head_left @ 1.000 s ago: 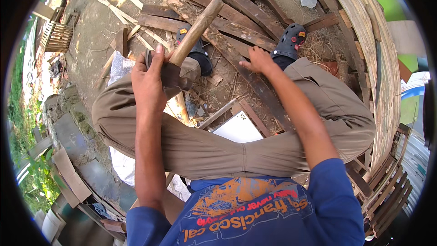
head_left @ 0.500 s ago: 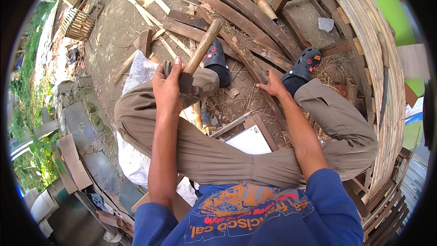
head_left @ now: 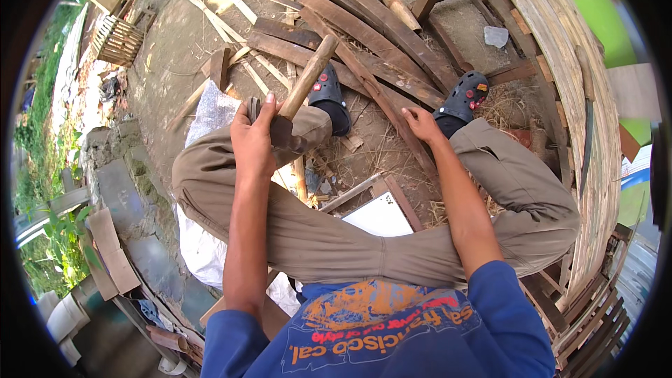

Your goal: The person sits on the ground and uses a hammer to drive nails into a wooden plank attached to a curved wooden structure. They then use a metal bar to pry or adjust parts of the structure.

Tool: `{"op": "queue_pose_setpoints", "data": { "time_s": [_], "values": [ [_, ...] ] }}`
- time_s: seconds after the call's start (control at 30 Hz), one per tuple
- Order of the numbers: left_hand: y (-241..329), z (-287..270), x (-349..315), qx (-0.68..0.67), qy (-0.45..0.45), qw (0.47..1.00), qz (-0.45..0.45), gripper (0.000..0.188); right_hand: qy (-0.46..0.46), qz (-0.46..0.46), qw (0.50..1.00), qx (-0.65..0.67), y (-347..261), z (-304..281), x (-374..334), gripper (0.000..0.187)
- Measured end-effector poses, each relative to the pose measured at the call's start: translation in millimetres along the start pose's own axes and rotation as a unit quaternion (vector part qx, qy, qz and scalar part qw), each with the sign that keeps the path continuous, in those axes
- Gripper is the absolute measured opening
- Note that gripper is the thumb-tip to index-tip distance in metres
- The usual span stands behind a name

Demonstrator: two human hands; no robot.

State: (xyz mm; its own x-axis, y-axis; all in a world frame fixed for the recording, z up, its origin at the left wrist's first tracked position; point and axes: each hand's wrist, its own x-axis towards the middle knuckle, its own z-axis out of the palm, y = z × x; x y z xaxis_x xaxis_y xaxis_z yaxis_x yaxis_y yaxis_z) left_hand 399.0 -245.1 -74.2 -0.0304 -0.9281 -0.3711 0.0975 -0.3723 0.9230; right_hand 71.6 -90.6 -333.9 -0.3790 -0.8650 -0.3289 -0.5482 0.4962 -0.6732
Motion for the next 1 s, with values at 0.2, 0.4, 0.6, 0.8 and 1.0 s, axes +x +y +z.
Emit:
{"op": "queue_pose_setpoints", "data": {
  "time_s": [0.2,0.4,0.6,0.8,1.0],
  "values": [
    [1,-4,-2,0.015,-0.014,1.000,0.005,0.028,0.040,0.001,0.999,0.018,3,-1,5,0.058],
    [2,-13,5,0.024,-0.027,0.999,0.000,0.063,0.054,0.162,0.937,0.304,4,-47,12,0.064],
    [6,-16,6,0.028,-0.023,0.999,0.030,0.095,0.092,0.186,0.913,0.350,-28,-79,9,0.066],
    [9,-9,5,-0.001,-0.016,0.998,0.059,0.034,0.010,0.163,0.965,0.205,-45,-70,6,0.066],
    [7,-10,2,0.020,-0.035,0.998,0.048,0.040,0.031,0.196,0.955,0.222,-26,-58,-9,0.070]
  ]
}}
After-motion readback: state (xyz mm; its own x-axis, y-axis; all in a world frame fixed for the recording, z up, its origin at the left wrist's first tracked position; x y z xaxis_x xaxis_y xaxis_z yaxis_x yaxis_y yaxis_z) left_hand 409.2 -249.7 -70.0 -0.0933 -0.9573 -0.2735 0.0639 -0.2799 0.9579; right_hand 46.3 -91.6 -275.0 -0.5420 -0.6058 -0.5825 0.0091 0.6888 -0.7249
